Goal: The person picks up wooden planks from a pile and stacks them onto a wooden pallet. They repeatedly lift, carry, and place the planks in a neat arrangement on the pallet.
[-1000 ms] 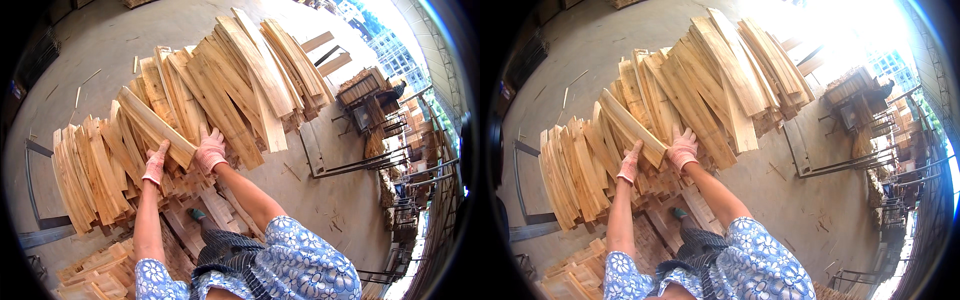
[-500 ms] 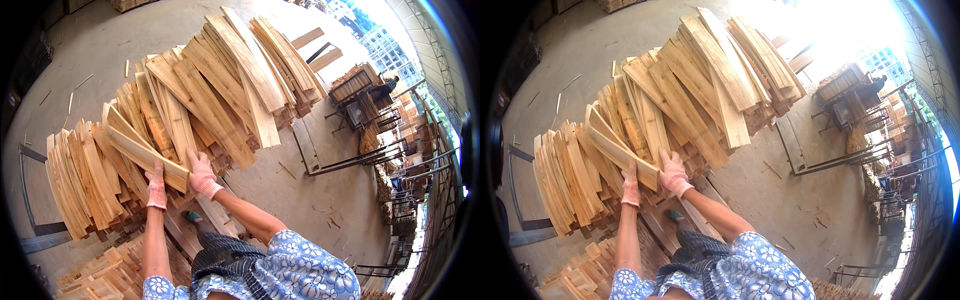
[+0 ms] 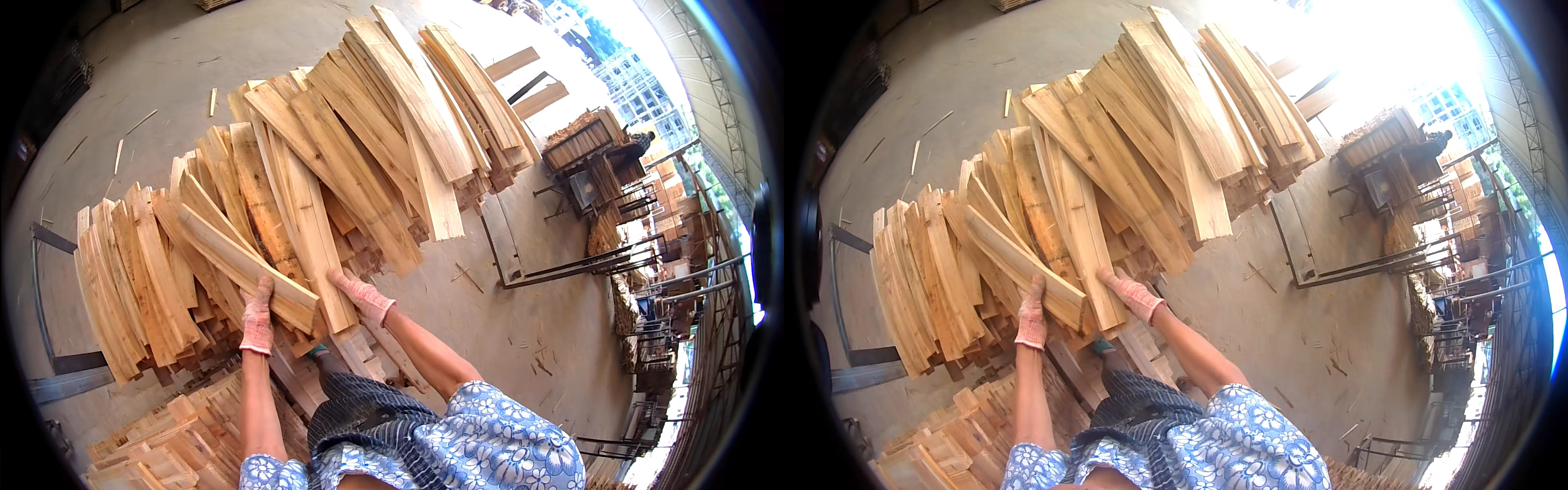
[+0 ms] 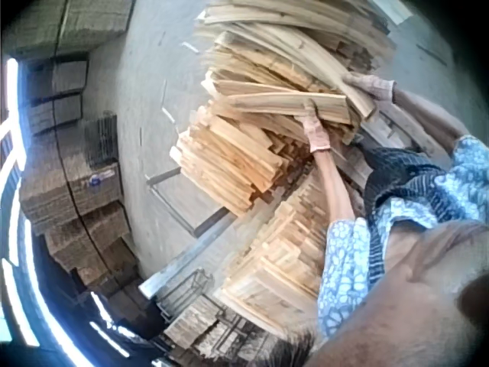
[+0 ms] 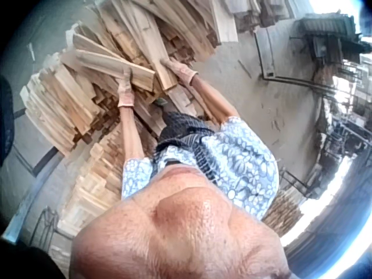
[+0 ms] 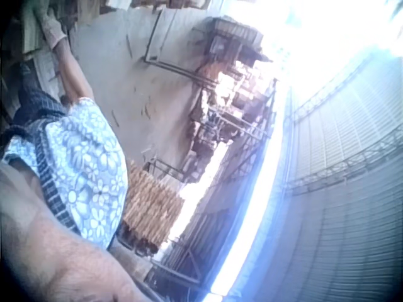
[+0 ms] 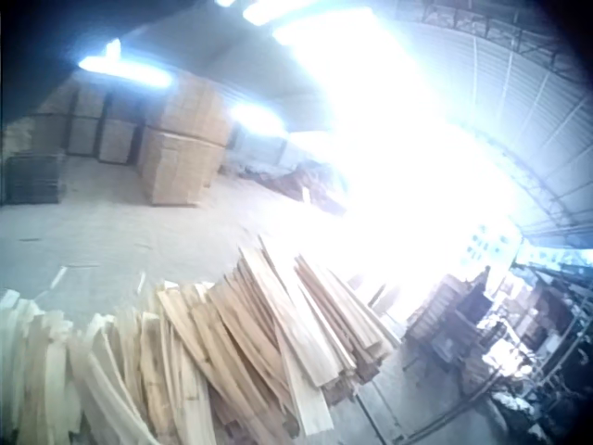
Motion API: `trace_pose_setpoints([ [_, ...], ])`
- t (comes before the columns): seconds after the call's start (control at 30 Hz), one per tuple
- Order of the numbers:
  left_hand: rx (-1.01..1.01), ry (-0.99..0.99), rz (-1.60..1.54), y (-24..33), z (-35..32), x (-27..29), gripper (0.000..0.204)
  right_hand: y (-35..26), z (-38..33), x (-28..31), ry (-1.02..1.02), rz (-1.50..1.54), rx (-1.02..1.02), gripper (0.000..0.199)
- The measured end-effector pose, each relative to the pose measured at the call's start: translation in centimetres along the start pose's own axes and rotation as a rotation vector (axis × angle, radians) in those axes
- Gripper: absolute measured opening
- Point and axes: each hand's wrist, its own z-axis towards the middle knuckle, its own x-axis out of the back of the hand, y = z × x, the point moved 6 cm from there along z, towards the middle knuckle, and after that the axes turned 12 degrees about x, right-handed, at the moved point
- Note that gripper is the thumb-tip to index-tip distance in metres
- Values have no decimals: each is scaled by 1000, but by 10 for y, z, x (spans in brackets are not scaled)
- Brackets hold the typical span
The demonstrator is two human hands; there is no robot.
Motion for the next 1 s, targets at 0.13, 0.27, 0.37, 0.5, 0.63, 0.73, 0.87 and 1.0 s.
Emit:
trace_pose_setpoints([
  [0.13, 90, 92, 195, 22, -89, 34, 66, -22, -69, -42, -216, 203, -11, 93],
  [0.27, 171, 77, 178, -6, -151, 27, 112, -30, -53, -44, -120, 380, -39, 84],
  [0.37, 38, 166, 280, -24, -149, 36, 106, -19, -17, -60, 129, 439, -56, 91],
  [0.5, -85, 191, 502, 19, -176, 8, 79, -19, -24, -58, 88, 399, 19, 92],
  [0.63, -58, 196, 452, 48, -220, -22, 94, -3, -17, -64, 78, 631, 57, 80],
  [0.73, -263, 122, 237, 51, -242, -20, 110, -26, -18, -77, 7, 669, 143, 78],
  [0.87, -458, 113, 123, 79, -307, -36, 127, -92, -25, -114, -205, 555, 215, 79],
  [1.0, -618, 196, 228, 91, -355, -41, 140, -185, -19, -186, -510, 424, 329, 79],
])
